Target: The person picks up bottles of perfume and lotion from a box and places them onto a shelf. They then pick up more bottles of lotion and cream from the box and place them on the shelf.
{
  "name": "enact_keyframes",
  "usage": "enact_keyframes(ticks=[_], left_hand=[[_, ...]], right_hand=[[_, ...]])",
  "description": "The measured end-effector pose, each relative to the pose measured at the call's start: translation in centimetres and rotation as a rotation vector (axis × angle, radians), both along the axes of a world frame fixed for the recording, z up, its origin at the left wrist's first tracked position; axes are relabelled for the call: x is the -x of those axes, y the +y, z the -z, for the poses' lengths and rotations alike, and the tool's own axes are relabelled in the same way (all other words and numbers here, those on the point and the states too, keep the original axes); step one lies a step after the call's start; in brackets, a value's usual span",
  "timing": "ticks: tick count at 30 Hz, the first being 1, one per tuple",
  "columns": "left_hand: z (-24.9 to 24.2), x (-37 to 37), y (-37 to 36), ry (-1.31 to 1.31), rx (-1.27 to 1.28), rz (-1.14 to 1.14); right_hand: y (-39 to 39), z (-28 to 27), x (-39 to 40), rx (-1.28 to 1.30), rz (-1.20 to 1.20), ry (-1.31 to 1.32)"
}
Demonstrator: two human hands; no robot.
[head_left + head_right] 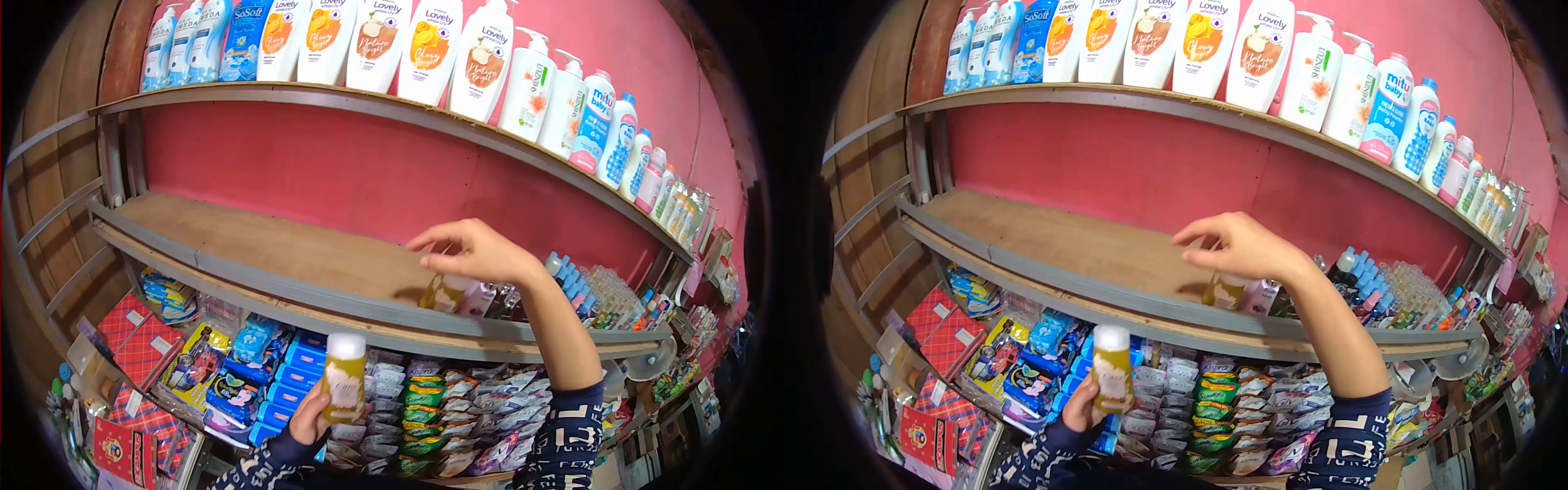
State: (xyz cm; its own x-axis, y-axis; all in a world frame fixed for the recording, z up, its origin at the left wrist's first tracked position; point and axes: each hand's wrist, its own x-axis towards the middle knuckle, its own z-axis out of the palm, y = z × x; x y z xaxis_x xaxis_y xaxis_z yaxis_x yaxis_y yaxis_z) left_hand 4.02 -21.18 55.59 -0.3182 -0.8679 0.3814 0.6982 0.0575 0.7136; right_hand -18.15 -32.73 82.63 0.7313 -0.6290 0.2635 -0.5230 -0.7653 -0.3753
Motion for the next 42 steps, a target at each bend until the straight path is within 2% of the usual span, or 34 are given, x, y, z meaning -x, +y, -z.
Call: enact_keyframes(ticks=[2, 3, 6, 9, 13, 16, 18, 20, 23, 27, 30, 32, 34, 37, 39, 42], left_hand=[[-0.1, 0.5, -0.9, 0.008, 0.037, 0.043], [-1.2, 1.0, -0.6, 0.0, 0.019, 0.009], [-2.2, 1.8, -0.7, -0.037, 0.028, 0.027], [-2.1, 2.0, -1.3, -0.085, 0.077, 0.069], [-3.4, 2.5, -1.4, -0.138, 0.069, 0.052], [-3.1, 2.3, -2.1, -0.168, 0.113, 0.12], [-3.2, 2.5, -1.7, -0.133, 0.087, 0.022], [-3.5, 2.3, -1.4, -0.116, 0.073, -0.067], [-2.9, 2.1, -1.6, -0.151, 0.173, -0.256], [-5.9, 2.0, -2.0, -0.31, 0.398, -0.327], [-10.0, 3.3, -3.8, -0.467, 0.592, -0.351], [-11.6, 4.7, -7.0, -0.655, 0.735, -0.367], [-13.3, 6.4, -9.8, -0.903, 0.875, -0.517], [-15.1, 8.0, -12.2, -1.162, 0.784, -0.387], [-15.3, 9.0, -13.5, -1.276, 0.739, -0.334], [-13.9, 10.0, -15.4, -1.266, 0.821, -0.43]], right_hand=[[2.8, 0.8, -1.8, -0.103, -0.087, 0.084], [3.0, 1.9, -2.5, -0.037, -0.194, 0.103], [4.9, 3.2, -4.0, -0.097, -0.182, 0.218], [5.1, 4.0, -4.0, -0.053, -0.184, 0.196], [5.0, 3.9, -3.4, -0.142, -0.204, 0.133], [5.1, 3.7, -3.0, -0.217, -0.199, 0.11], [5.1, 2.6, -2.5, -0.23, -0.163, 0.138], [4.4, 1.2, -1.2, -0.112, -0.191, -0.015], [2.2, -1.4, 1.5, 0.007, -0.017, -0.227], [-0.5, -2.9, 3.9, 0.382, 0.224, -0.174], [-4.3, -1.8, 5.2, 0.52, 0.333, 0.006], [-6.7, -1.0, 5.8, 0.524, 0.347, 0.124], [-7.9, -0.5, 5.8, 0.382, 0.366, 0.173], [-8.9, 0.3, 5.6, 0.246, 0.353, 0.218], [-9.6, 1.0, 5.6, 0.204, 0.36, 0.244], [-9.6, 1.4, 5.3, 0.148, 0.363, 0.282]])
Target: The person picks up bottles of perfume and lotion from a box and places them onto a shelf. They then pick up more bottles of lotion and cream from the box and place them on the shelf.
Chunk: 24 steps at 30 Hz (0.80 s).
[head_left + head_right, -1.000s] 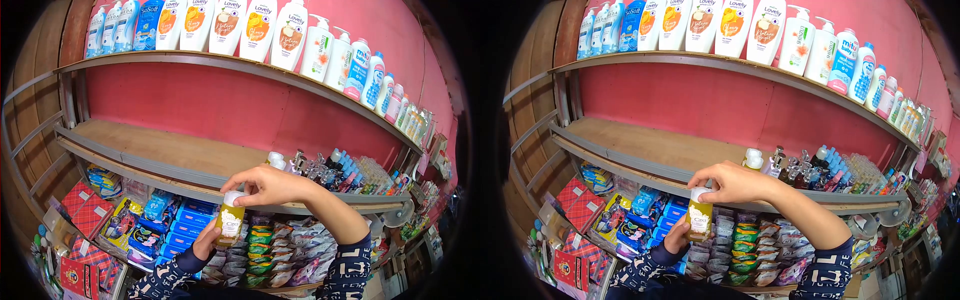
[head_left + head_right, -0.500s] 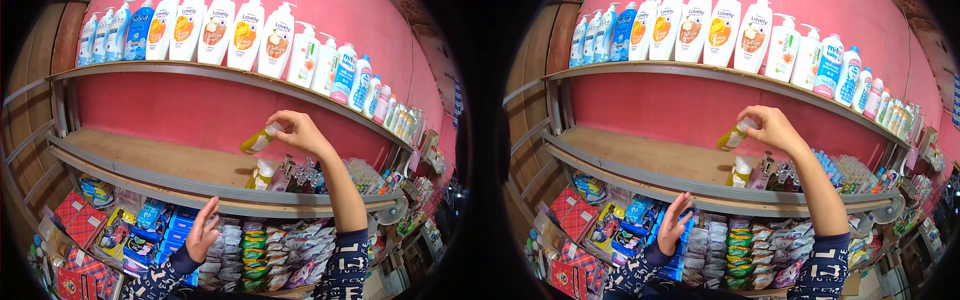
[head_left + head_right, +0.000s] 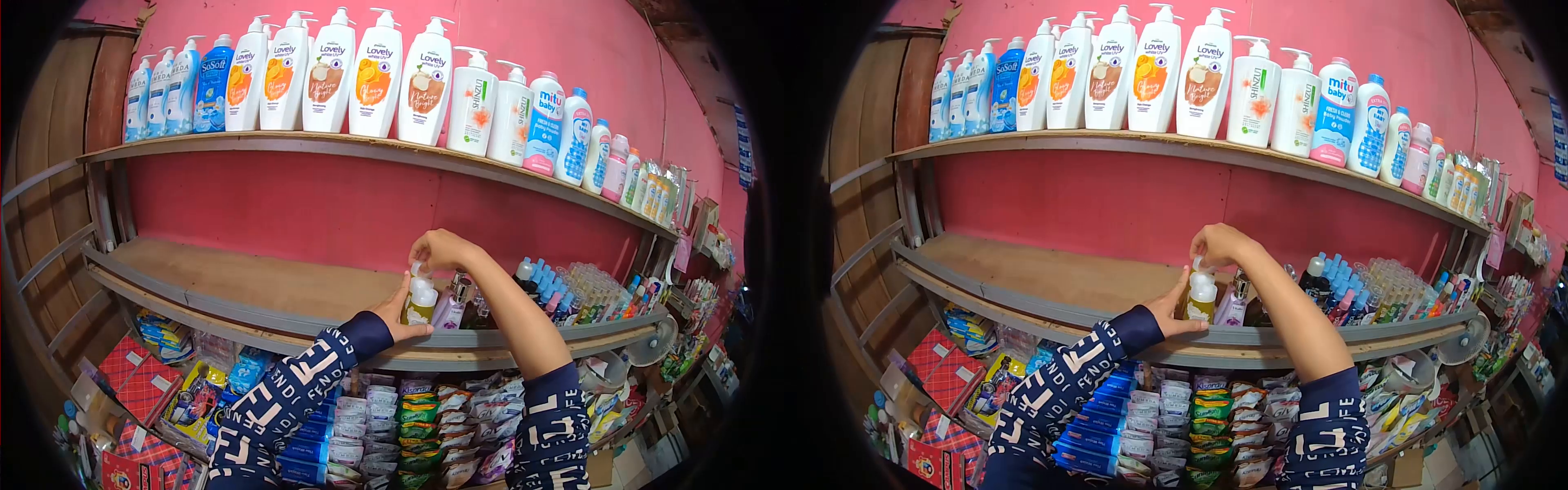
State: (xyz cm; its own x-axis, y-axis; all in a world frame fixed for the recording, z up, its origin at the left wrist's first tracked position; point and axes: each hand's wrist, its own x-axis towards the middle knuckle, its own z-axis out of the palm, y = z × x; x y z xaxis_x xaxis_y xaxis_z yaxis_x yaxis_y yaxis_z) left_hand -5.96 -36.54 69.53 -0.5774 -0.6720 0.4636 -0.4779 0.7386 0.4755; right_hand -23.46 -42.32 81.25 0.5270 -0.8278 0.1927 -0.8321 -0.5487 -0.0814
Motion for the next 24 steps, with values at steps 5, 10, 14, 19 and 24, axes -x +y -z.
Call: enact_keyframes(ticks=[5, 10, 14, 19, 24], left_hand=[[-0.7, 0.6, -0.1, -0.105, -0.202, -0.033], [-0.4, 0.8, -0.6, -0.092, -0.228, -0.045], [0.2, 0.9, -1.3, -0.1, -0.213, -0.067], [-0.2, 0.8, -0.9, -0.114, -0.229, -0.068], [-0.2, 0.8, -0.9, -0.11, -0.263, -0.059]], right_hand=[[-1.6, 0.8, 0.3, -0.077, -0.003, 0.051], [-2.5, 1.0, 0.6, -0.067, -0.067, 0.065], [-2.6, 0.9, 0.5, -0.177, -0.022, 0.02], [-3.5, 1.0, 0.6, -0.324, 0.017, -0.058], [-2.9, 0.6, 0.3, -0.347, 0.032, -0.027]])
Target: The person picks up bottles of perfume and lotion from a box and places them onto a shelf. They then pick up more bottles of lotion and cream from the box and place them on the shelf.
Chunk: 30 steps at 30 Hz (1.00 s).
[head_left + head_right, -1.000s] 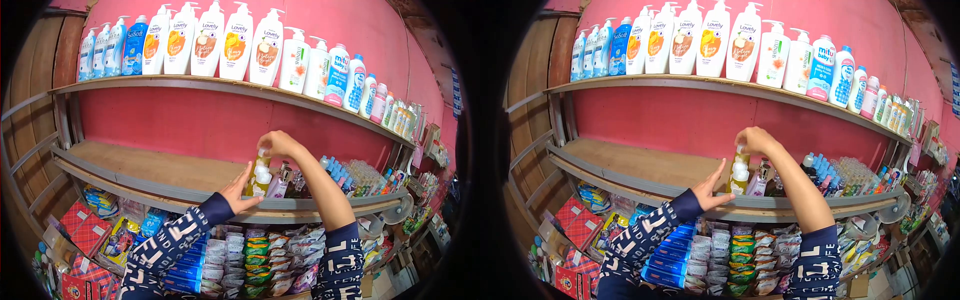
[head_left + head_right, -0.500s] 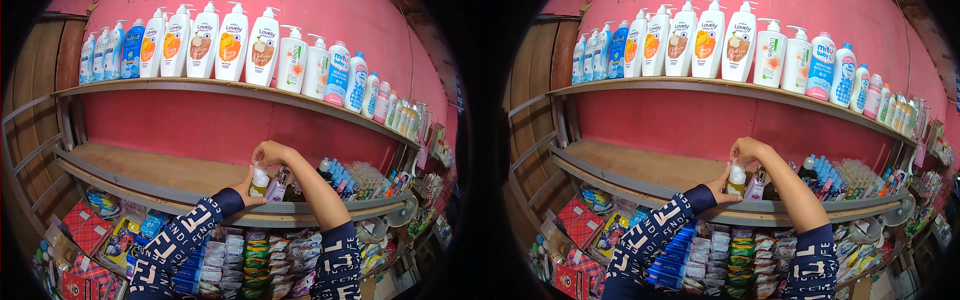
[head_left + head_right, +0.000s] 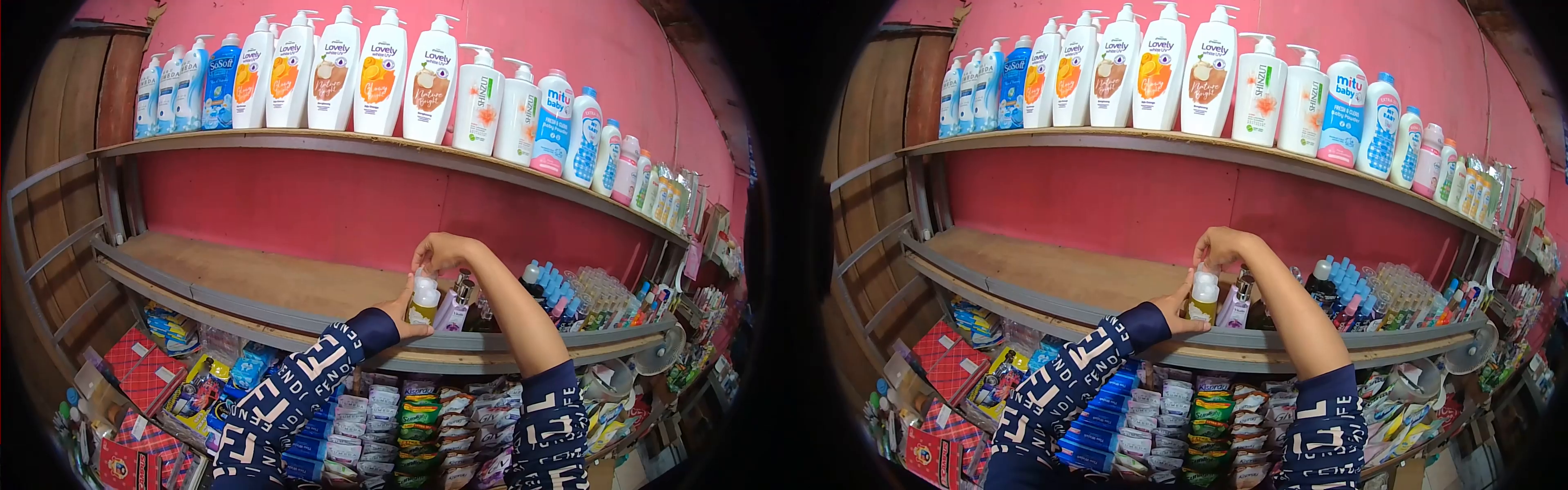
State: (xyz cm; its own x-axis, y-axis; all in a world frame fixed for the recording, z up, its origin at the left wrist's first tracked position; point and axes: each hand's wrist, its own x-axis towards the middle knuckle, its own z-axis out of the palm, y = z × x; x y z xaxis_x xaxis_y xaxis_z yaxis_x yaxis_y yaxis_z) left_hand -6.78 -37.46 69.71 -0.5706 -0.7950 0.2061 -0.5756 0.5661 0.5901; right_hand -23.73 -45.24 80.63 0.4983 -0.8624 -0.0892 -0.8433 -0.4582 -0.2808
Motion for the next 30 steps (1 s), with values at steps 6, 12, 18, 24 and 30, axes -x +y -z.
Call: enact_keyframes(ticks=[6, 12, 18, 24, 30], left_hand=[[0.2, -0.1, -0.2, 0.017, 0.015, 0.022], [-0.2, -0.1, -0.4, 0.022, -0.021, 0.045], [1.8, 0.9, -3.5, 0.059, -0.068, 0.032], [1.3, 0.9, -3.5, -0.004, -0.063, 0.011], [0.1, 0.6, -2.4, -0.053, -0.11, 0.015]], right_hand=[[-1.3, 0.5, 0.5, -0.066, -0.015, -0.076], [-0.9, 0.4, -0.2, -0.077, -0.02, -0.072], [0.5, 0.0, -1.7, -0.081, 0.107, -0.028], [1.6, 0.3, -2.1, -0.017, 0.162, -0.039], [1.3, 0.5, -1.7, 0.026, 0.111, -0.037]])
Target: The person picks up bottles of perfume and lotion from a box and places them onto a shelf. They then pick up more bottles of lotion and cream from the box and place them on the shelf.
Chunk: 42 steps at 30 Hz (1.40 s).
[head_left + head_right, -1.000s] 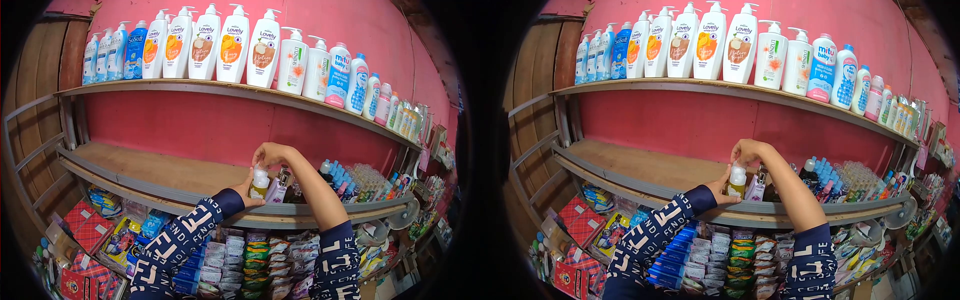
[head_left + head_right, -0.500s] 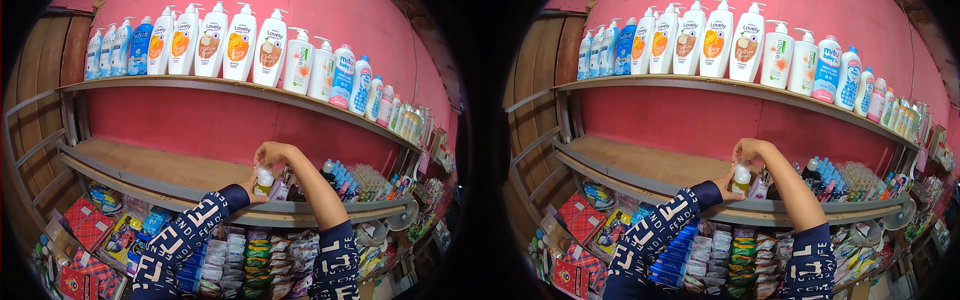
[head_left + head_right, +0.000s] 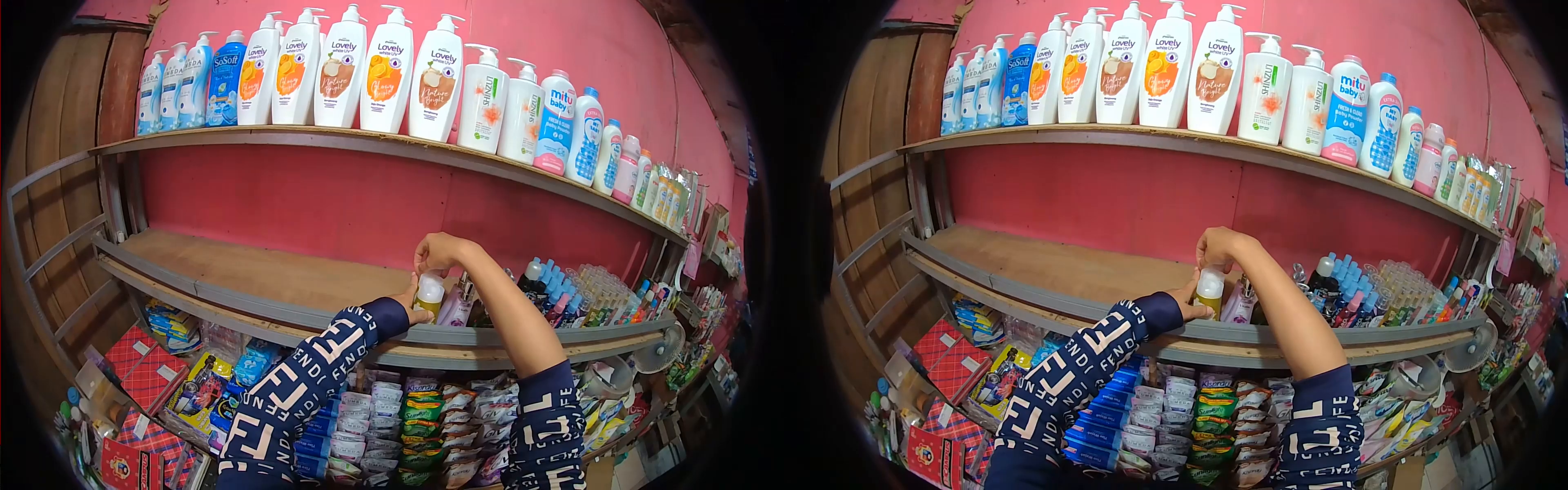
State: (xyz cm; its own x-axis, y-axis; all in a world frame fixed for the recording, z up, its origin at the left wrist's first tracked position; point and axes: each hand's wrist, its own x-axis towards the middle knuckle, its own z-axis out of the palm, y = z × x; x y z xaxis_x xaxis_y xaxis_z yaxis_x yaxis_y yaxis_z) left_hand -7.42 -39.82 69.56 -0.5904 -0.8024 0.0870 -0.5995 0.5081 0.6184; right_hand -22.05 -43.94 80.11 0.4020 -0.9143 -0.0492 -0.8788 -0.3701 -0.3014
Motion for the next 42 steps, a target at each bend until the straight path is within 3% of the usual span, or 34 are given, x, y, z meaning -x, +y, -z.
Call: enact_keyframes(ticks=[8, 17, 20, 23, 27, 30, 32, 34, 36, 40, 42], left_hand=[[3.2, 0.6, -3.2, 0.144, 0.093, 0.029], [1.8, 0.3, -1.7, 0.074, 0.074, -0.041], [1.4, 0.3, -1.1, 0.061, 0.083, -0.07], [0.9, 0.1, -0.3, 0.057, 0.07, -0.09], [-0.8, -0.3, 2.4, 0.095, 0.1, -0.158], [-4.1, -0.8, 8.2, 0.013, 0.257, -0.301], [-1.2, -1.4, 9.9, 0.292, 0.892, -0.171], [0.2, -1.2, 15.3, 0.495, 0.792, -0.077], [4.8, -0.8, 18.4, 0.624, 0.669, 0.031], [12.1, 2.5, 20.3, 0.892, 0.248, 0.192], [15.4, 3.8, 20.5, 0.931, 0.059, 0.269]], right_hand=[[-0.2, -0.3, 0.4, -0.057, 0.002, 0.052], [0.2, 0.1, 0.7, 0.018, -0.06, 0.024], [1.2, -0.2, 0.8, 0.103, -0.079, 0.041], [1.0, -0.5, 1.7, 0.355, -0.231, 0.047], [4.7, -2.6, 2.4, 0.496, -0.243, -0.121], [9.0, -2.6, 3.9, 0.831, -0.401, -0.183], [13.1, -1.5, 5.1, 1.063, -0.543, -0.253], [17.7, 0.7, 7.1, 1.052, -0.604, -0.366], [21.6, 4.6, 9.7, 1.03, -0.596, -0.423], [29.1, 15.1, 13.7, 0.833, -0.164, -0.782], [33.2, 22.5, 13.5, 0.686, 0.26, -1.311]])
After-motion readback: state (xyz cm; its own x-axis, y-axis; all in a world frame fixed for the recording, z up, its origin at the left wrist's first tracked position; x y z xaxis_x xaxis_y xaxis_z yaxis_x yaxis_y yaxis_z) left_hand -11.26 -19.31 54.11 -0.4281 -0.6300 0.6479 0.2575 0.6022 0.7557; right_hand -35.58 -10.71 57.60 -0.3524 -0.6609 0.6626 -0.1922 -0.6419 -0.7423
